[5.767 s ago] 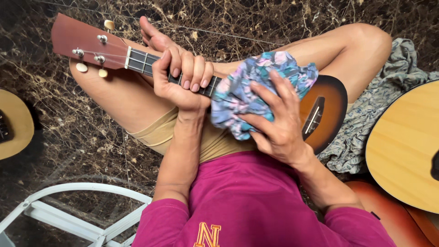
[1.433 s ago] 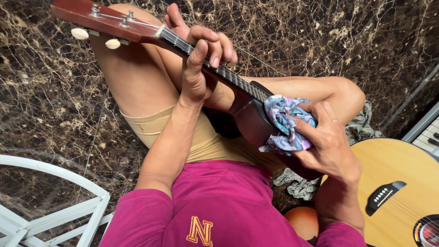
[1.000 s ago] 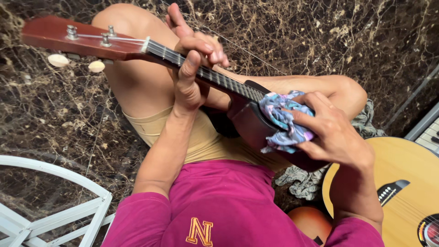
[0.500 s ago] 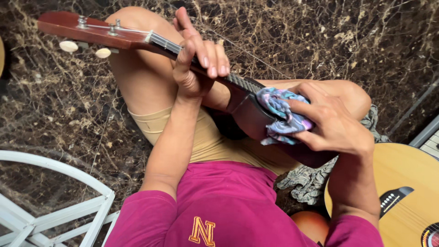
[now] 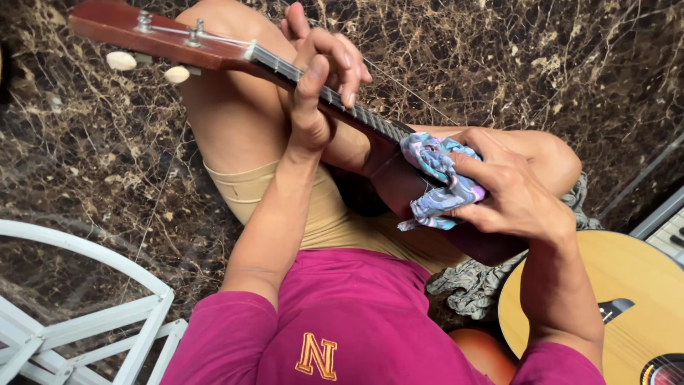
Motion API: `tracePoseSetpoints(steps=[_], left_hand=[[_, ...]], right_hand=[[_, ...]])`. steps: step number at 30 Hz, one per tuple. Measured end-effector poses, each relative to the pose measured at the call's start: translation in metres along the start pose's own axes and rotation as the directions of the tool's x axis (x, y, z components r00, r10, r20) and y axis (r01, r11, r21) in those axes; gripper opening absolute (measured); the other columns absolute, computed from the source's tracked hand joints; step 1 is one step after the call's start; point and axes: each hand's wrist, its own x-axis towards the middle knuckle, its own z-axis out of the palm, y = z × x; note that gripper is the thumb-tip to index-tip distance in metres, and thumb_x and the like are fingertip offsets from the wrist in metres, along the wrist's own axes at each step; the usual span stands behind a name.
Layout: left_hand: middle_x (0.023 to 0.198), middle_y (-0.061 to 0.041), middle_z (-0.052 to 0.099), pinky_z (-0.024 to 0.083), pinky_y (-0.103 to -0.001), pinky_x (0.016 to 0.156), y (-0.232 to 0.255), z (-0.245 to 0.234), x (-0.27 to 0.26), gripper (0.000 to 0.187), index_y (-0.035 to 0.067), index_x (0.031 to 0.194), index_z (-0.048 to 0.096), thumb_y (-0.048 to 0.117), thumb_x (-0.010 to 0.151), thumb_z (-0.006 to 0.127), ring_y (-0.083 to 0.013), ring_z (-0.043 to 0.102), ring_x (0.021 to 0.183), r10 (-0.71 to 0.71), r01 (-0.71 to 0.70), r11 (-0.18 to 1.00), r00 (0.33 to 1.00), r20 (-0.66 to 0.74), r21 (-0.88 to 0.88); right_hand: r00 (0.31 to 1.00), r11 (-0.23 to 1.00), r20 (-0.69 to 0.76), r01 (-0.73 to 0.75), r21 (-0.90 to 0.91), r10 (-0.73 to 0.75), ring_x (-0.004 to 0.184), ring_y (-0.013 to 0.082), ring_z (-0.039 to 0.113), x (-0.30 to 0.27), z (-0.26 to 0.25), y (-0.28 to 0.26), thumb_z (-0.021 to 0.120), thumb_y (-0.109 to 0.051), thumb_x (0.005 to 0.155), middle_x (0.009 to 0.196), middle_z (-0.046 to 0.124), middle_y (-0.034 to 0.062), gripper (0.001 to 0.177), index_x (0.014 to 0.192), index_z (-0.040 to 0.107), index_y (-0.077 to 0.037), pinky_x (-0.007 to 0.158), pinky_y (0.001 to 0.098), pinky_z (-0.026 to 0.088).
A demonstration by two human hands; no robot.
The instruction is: The person sits cross-legged on the floor and wipes a ukulele with a patterned cloth. They clean the body, neck, and headstock of the instrument, turning it over to wipe the back as well.
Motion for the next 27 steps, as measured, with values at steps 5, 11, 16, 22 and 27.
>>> tracePoseSetpoints(steps=[5,11,16,22,27], left_hand=[[0.108,-0.010,0.058,0.060,-0.029,0.089,-0.011,-0.014,-0.006,0.034,0.009,0.112,0.069,0.042,0.115,0.067,-0.0199,0.064,0.094,0.044,-0.043,0.999,0.996,-0.076,0.012],[0.092,-0.015,0.058,0.054,-0.030,0.082,-0.001,0.001,-0.002,0.035,0.006,0.107,0.066,0.040,0.116,0.062,-0.0203,0.060,0.085,0.068,-0.069,0.998,0.998,-0.011,-0.007],[0.073,-0.017,0.053,0.045,-0.027,0.063,-0.027,-0.011,-0.022,0.046,0.000,0.139,0.052,0.033,0.113,0.071,-0.0270,0.060,0.067,-0.002,-0.003,0.975,1.000,-0.025,-0.224],[0.069,-0.004,0.045,0.051,-0.036,0.078,-0.012,0.021,-0.018,0.032,0.007,0.101,0.064,0.036,0.109,0.073,-0.0245,0.059,0.082,-0.116,0.146,0.925,0.988,0.106,-0.351],[0.070,-0.004,0.045,0.052,-0.034,0.077,-0.010,0.026,-0.014,0.031,0.007,0.099,0.064,0.035,0.110,0.073,-0.0243,0.058,0.081,-0.091,0.110,0.923,0.994,0.067,-0.369]], right_hand=[[0.999,0.998,-0.036,0.007,0.067,-0.004,0.117,0.0412,0.061,-0.022,0.000,0.013,0.057,-0.061,0.106,0.130,0.061,0.0257,0.071,0.136,0.071,0.001,0.103,0.0522,0.048],[0.978,0.999,-0.207,-0.033,-0.013,0.029,0.116,0.0479,0.068,-0.061,0.026,0.010,0.068,-0.053,0.103,0.131,0.064,0.0308,0.059,0.118,0.065,0.004,0.102,0.0552,0.052],[0.973,0.999,-0.229,-0.041,0.012,0.043,0.113,0.0476,0.067,-0.056,0.035,0.003,0.061,-0.056,0.107,0.132,0.063,0.0309,0.061,0.117,0.065,0.003,0.099,0.0546,0.053],[0.966,0.995,-0.257,-0.013,0.099,0.038,0.108,0.0407,0.066,-0.047,0.024,-0.007,0.071,-0.040,0.106,0.124,0.063,0.0255,0.049,0.124,0.072,0.005,0.094,0.0483,0.052],[0.807,0.856,-0.587,0.263,0.445,0.057,0.079,0.0436,0.071,-0.063,0.031,-0.006,0.077,-0.032,0.082,0.097,0.070,0.0345,0.040,0.091,0.052,-0.002,0.083,0.0518,0.059]])
